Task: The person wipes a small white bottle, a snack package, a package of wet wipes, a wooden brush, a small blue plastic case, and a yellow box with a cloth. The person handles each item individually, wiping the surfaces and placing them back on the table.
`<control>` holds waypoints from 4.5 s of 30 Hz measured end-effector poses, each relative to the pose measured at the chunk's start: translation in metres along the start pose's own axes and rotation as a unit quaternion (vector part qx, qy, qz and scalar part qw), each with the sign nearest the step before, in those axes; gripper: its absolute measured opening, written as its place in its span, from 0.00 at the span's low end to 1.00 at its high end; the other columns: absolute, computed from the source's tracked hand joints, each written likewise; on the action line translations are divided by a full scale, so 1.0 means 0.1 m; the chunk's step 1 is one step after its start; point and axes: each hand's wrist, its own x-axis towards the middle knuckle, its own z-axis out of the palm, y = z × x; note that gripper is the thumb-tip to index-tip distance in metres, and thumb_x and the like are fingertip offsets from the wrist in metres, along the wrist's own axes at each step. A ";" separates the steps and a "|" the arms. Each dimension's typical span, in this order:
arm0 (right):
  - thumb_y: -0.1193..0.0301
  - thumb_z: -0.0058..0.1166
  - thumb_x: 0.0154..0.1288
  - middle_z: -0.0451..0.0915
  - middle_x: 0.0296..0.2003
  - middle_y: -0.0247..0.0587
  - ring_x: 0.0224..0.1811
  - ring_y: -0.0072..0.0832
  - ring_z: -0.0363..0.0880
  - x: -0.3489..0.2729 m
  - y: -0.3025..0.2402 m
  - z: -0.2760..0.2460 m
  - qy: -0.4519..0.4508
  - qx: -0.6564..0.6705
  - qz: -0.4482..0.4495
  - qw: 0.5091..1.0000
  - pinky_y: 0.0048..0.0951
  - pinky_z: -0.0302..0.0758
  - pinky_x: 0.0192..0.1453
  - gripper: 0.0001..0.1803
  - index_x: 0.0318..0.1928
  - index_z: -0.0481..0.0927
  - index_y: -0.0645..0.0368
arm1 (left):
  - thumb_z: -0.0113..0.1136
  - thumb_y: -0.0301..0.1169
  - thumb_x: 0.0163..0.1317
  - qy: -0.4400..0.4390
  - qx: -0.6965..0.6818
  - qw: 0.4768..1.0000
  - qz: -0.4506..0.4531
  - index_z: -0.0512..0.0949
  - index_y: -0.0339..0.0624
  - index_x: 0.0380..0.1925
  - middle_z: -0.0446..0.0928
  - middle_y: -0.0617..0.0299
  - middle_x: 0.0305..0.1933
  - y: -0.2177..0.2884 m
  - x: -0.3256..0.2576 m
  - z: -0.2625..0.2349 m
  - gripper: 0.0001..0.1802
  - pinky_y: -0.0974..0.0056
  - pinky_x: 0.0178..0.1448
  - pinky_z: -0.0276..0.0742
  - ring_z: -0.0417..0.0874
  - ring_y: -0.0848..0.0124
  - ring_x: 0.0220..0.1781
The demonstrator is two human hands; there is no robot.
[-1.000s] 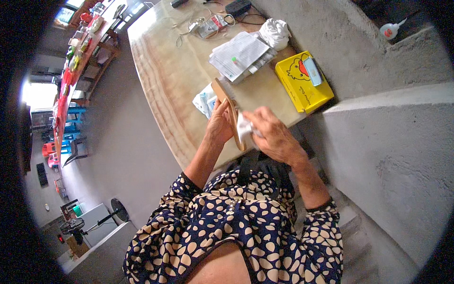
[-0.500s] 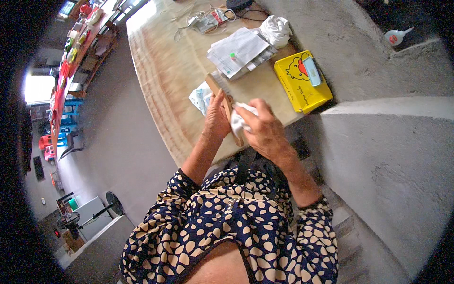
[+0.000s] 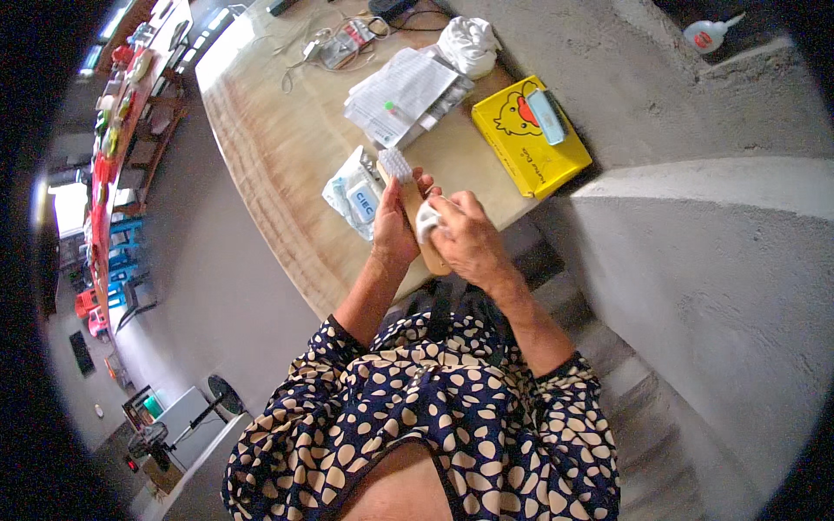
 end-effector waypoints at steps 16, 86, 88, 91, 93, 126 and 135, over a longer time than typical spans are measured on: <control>0.72 0.55 0.52 0.70 0.44 0.47 0.44 0.43 0.72 0.37 0.32 -0.05 0.099 -0.195 0.001 0.976 0.37 0.76 0.44 0.16 0.44 0.75 0.59 | 0.37 0.45 0.69 -0.081 -0.021 0.994 -0.069 0.62 0.42 0.59 0.64 0.52 0.63 -0.39 0.31 0.27 0.25 0.54 0.66 0.62 0.67 0.57 0.62; 0.75 0.46 0.59 0.71 0.49 0.48 0.50 0.37 0.73 0.07 0.53 -0.37 0.142 0.108 0.105 0.978 0.30 0.70 0.54 0.18 0.51 0.74 0.63 | 0.58 0.52 0.57 0.052 0.197 0.974 -0.103 0.69 0.48 0.34 0.68 0.70 0.28 -0.20 0.61 0.09 0.20 0.70 0.22 0.61 0.65 0.78 0.22; 0.73 0.49 0.59 0.70 0.49 0.52 0.52 0.40 0.71 0.40 0.61 -0.13 0.150 0.191 0.125 0.962 0.32 0.67 0.58 0.19 0.52 0.74 0.63 | 0.55 0.48 0.61 0.085 0.126 0.976 -0.159 0.72 0.49 0.38 0.73 0.67 0.33 -0.24 0.59 -0.01 0.16 0.67 0.26 0.71 0.74 0.75 0.28; 0.75 0.50 0.57 0.68 0.48 0.53 0.52 0.45 0.69 0.46 0.60 0.20 0.141 0.048 0.092 0.985 0.36 0.67 0.58 0.19 0.51 0.74 0.61 | 0.54 0.50 0.61 0.067 0.007 0.987 -0.146 0.74 0.45 0.41 0.78 0.63 0.38 -0.28 0.54 0.07 0.20 0.62 0.40 0.78 0.80 0.69 0.36; 0.79 0.49 0.55 0.68 0.47 0.52 0.52 0.47 0.69 0.25 0.42 0.23 0.069 0.007 0.028 0.997 0.38 0.67 0.59 0.21 0.51 0.74 0.59 | 0.52 0.49 0.63 0.007 -0.030 0.982 -0.187 0.75 0.43 0.40 0.78 0.62 0.35 -0.15 0.59 -0.18 0.20 0.60 0.45 0.78 0.80 0.68 0.37; 0.78 0.55 0.51 0.66 0.47 0.49 0.51 0.44 0.70 -0.02 0.65 -0.33 -0.005 -0.025 0.043 0.999 0.36 0.71 0.55 0.23 0.51 0.75 0.56 | 0.48 0.53 0.63 0.073 0.071 0.942 -0.319 0.72 0.38 0.46 0.77 0.55 0.40 -0.77 0.72 -0.32 0.27 0.56 0.46 0.77 0.80 0.62 0.40; 0.75 0.56 0.54 0.69 0.44 0.49 0.47 0.44 0.73 -0.38 0.69 -0.47 -0.184 -0.011 0.146 0.972 0.37 0.72 0.52 0.23 0.53 0.73 0.59 | 0.43 0.49 0.67 0.216 0.177 0.956 -0.094 0.66 0.46 0.41 0.71 0.62 0.31 -0.89 1.00 -0.29 0.18 0.66 0.27 0.68 0.68 0.74 0.25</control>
